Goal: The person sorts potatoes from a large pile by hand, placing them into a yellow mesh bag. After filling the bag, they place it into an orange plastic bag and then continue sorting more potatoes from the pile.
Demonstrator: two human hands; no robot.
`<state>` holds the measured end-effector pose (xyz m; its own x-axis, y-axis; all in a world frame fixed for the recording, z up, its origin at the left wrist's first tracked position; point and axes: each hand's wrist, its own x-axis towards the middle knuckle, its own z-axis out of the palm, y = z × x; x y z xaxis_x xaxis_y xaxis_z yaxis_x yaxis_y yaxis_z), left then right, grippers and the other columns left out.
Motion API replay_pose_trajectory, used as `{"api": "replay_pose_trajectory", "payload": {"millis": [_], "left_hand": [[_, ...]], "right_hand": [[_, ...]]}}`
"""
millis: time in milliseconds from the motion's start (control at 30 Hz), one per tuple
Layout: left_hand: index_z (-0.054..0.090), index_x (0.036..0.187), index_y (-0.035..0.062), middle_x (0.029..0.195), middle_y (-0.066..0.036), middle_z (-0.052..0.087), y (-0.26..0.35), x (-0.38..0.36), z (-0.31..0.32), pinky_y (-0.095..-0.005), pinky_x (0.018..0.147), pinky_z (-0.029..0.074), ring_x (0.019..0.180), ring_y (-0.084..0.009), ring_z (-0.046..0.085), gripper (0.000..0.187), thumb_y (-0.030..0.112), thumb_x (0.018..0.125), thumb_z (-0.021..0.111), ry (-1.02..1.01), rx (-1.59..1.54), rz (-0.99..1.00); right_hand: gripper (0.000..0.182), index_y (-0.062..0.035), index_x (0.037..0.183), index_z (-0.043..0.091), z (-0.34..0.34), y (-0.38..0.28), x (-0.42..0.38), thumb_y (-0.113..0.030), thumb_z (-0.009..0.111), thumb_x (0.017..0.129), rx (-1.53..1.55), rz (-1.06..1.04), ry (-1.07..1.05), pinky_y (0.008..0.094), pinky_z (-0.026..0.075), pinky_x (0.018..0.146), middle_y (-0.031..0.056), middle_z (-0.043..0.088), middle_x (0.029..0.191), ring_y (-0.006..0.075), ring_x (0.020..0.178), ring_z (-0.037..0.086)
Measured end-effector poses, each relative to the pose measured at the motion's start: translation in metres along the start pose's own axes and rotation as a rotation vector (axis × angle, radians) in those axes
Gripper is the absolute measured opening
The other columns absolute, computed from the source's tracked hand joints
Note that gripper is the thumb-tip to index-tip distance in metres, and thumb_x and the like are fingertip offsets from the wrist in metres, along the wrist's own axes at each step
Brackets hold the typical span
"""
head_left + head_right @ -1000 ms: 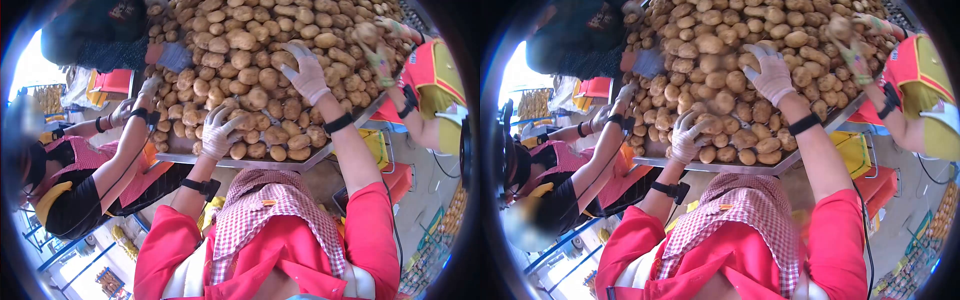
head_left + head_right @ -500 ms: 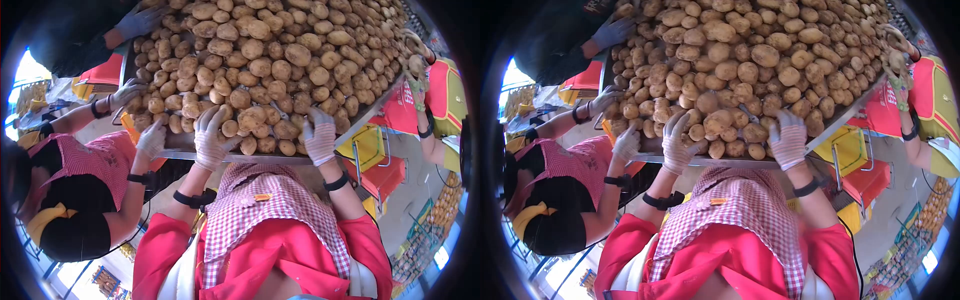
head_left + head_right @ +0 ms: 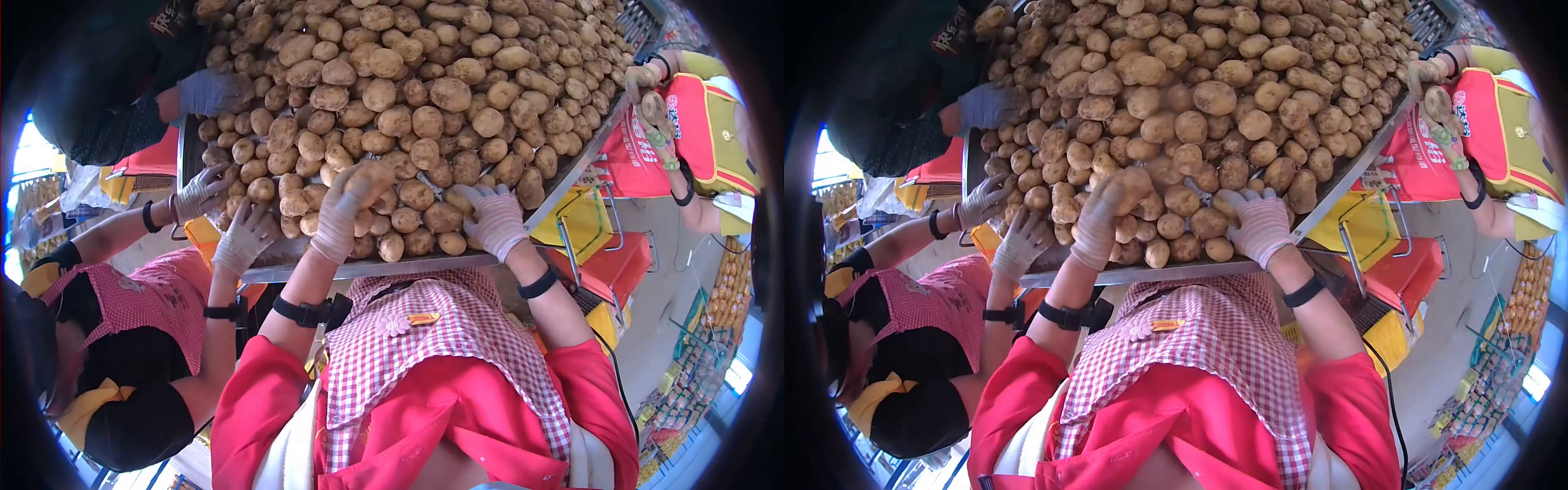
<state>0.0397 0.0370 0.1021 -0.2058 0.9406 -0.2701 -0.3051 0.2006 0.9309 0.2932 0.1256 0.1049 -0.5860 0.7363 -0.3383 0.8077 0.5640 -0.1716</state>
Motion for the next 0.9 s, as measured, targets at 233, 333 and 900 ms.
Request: {"api": "replay_pose_trajectory", "payload": {"millis": [233,333,900], "left_hand": [[0.047,0.139,0.0066,0.136,-0.015,0.053,0.005,0.004,-0.009,-0.0499,0.097,0.047,0.111,-0.0333,0.058,0.063,0.052,0.095,0.05,-0.194,-1.052,-0.348],[0.047,0.138,0.006,0.135,-0.015,0.054,0.002,0.01,-0.009,-0.0504,0.099,0.045,0.111,-0.0334,0.058,0.061,0.049,0.095,0.052,-0.025,-0.897,-0.28],[0.063,0.12,0.0027,0.123,-0.022,0.063,-0.015,0.041,-0.037,-0.0451,0.097,0.047,0.112,-0.0368,0.06,0.045,0.031,0.085,0.071,0.207,1.142,0.351]], "right_hand": [[0.06,-0.0252,0.131,0.055,-0.03,-0.003,0.033,-0.034,0.076,0.075,-0.055,0.006,-0.323,0.0452,0.047,0.097,0.0098,0.063,0.119,0.0313,0.117,0.058],[0.064,-0.0245,0.131,0.055,-0.028,0.002,0.035,-0.035,0.079,0.072,-0.03,0.03,-0.321,0.0451,0.046,0.097,0.0113,0.062,0.121,0.031,0.118,0.057],[0.032,-0.0058,0.122,0.057,0.016,0.061,-0.024,-0.018,0.057,0.093,1.42,-0.046,0.305,0.0393,0.054,0.094,0.0113,0.06,0.118,0.0266,0.109,0.061]]}}
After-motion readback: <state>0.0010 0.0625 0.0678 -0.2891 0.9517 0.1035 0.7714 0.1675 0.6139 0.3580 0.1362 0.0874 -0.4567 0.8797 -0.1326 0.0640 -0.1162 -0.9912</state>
